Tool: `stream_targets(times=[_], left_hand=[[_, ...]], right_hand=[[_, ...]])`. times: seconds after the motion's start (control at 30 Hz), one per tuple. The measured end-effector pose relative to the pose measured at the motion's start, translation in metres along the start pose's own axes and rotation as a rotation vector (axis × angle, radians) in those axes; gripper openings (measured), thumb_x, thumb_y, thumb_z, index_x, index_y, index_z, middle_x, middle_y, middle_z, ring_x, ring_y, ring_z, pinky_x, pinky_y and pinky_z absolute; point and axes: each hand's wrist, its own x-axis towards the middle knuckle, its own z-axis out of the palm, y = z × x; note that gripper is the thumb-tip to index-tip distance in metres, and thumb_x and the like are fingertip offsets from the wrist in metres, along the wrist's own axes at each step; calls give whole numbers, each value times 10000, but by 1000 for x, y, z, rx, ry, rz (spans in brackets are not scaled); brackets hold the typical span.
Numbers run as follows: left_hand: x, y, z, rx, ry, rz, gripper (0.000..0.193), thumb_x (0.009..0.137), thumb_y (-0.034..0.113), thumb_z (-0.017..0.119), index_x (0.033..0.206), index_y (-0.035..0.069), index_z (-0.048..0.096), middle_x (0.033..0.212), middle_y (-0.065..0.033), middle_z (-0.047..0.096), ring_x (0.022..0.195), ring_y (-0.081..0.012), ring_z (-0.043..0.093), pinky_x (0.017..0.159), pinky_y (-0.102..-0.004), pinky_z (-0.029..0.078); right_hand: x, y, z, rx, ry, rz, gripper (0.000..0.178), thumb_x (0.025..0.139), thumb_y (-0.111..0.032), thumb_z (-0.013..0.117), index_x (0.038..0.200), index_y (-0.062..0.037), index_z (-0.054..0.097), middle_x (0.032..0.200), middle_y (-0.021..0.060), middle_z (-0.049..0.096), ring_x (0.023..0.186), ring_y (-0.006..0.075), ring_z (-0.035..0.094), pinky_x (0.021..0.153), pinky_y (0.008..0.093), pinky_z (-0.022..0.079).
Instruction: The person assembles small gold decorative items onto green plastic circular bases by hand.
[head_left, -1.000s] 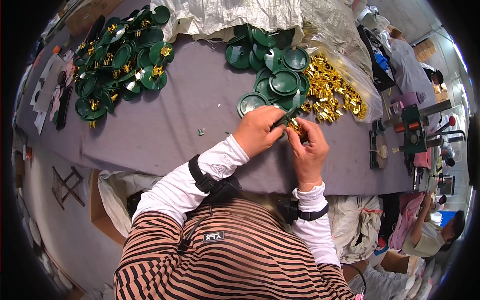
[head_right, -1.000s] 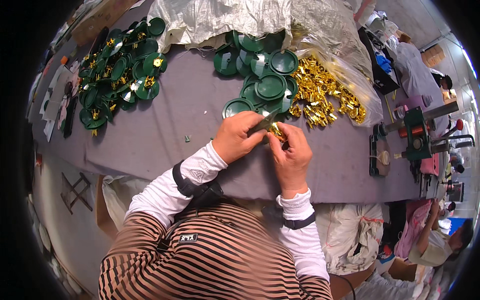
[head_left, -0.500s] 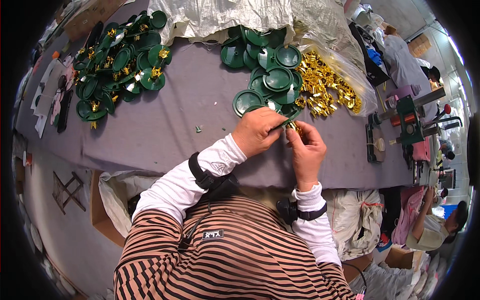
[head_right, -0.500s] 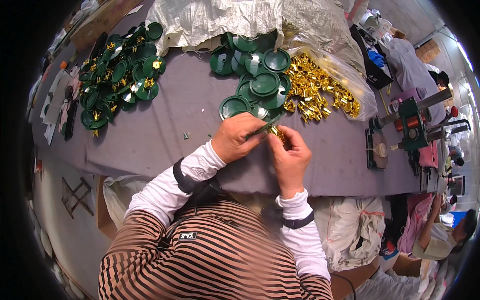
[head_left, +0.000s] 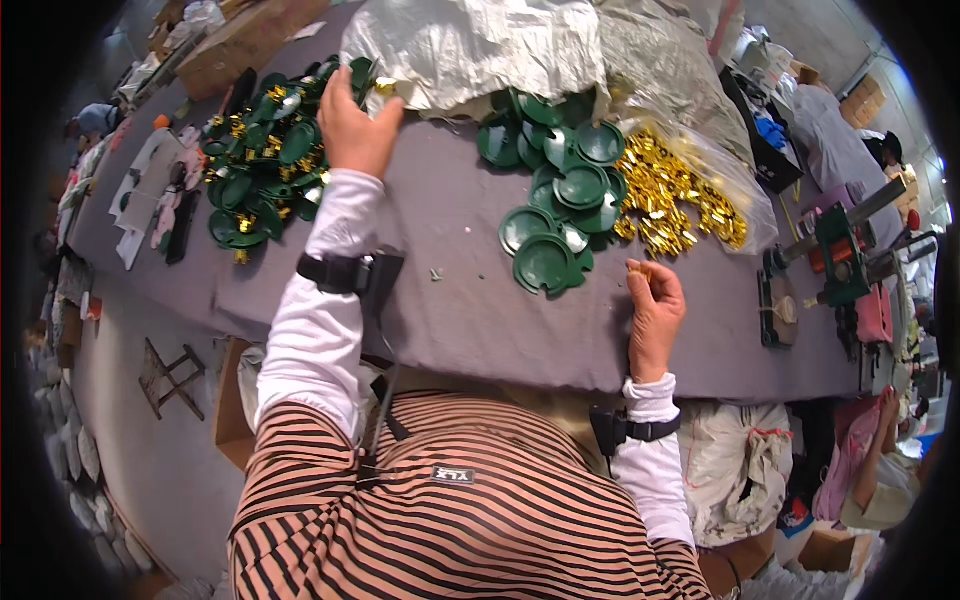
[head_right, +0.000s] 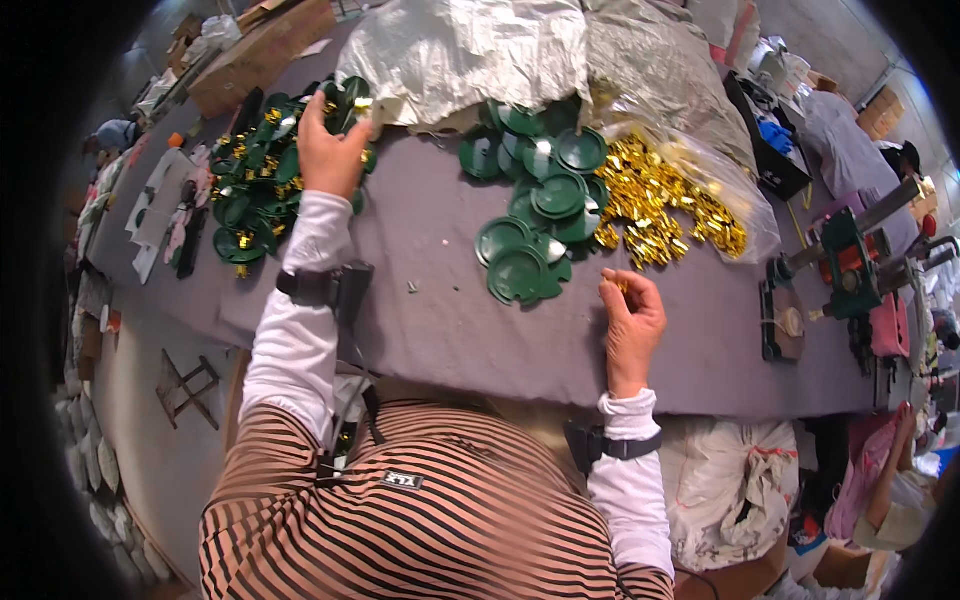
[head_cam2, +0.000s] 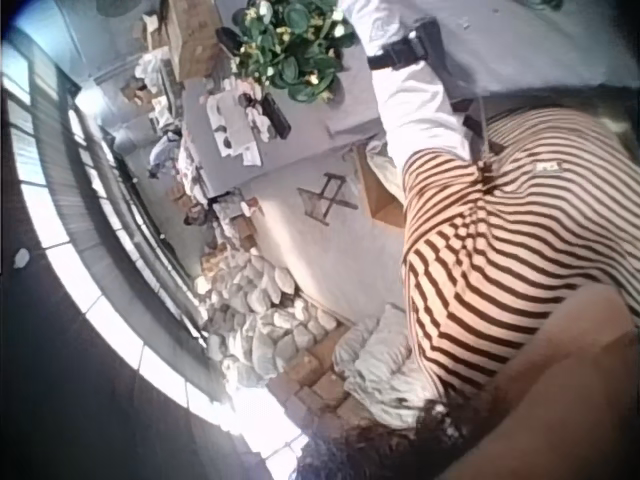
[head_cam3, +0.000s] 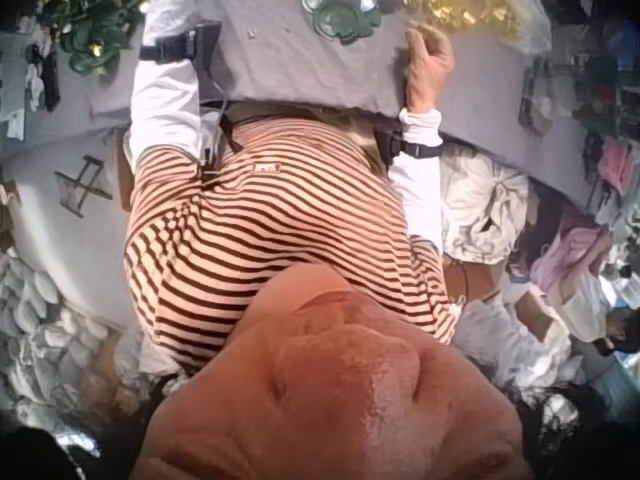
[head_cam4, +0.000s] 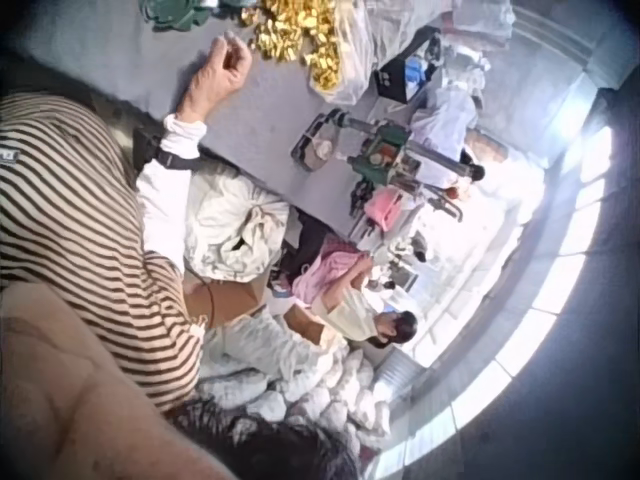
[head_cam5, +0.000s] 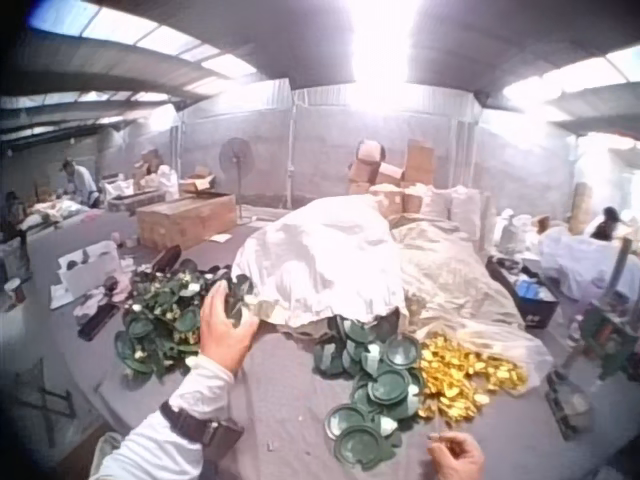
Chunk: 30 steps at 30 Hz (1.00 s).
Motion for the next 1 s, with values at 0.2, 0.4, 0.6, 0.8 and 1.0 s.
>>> stream_targets(times=[0.2, 0.4, 0.6, 0.8, 1.0], left_hand=[[-118, 83, 11, -486, -791, 383, 512, 689, 237, 796, 1139, 84, 606, 1286, -169, 533, 1180, -361, 495, 1006, -439, 410], [-156, 109, 21, -258, -812, 466, 438, 699, 190, 730, 1074, 10, 592, 1160, -184, 600, 1059, -343, 574, 896, -404, 486], [-137, 116, 12, -513, -908, -273, 247, 856, 109, 651, 1060, -27, 630, 908, -103, 689, 762, -128, 644, 695, -263, 513], [-162, 126, 23, -1042, -893, -696, 226, 937, 99, 584, 1096, -58, 617, 922, -40, 690, 771, -64, 599, 684, -214, 490], [-163, 125, 20, -737, -994, -489, 237, 946, 105, 573, 1112, -59, 610, 977, -51, 677, 844, -85, 610, 751, -227, 496]], right_hand=[[-3, 9, -11, 70, 2, 22, 307, 858, 22, 655, 1154, -21, 588, 1018, 47, 654, 901, 93, 598, 815, 225, 473], [-7, -4, -5, -34, 18, 11, 427, 877, 1, 639, 1291, -9, 537, 1024, 44, 644, 910, 98, 590, 814, 226, 467], [-11, -14, 16, -206, -73, -116, 311, 814, 24, 695, 1119, -16, 645, 1011, 35, 646, 871, 100, 600, 772, 228, 492], [-12, -16, 38, -476, -122, -356, 292, 757, 21, 741, 1039, -24, 678, 1032, 118, 682, 877, 176, 648, 778, 280, 518], [-6, -12, 37, -769, -193, -688, 267, 771, 18, 735, 1030, -24, 684, 1002, 105, 693, 853, 165, 656, 748, 263, 525]])
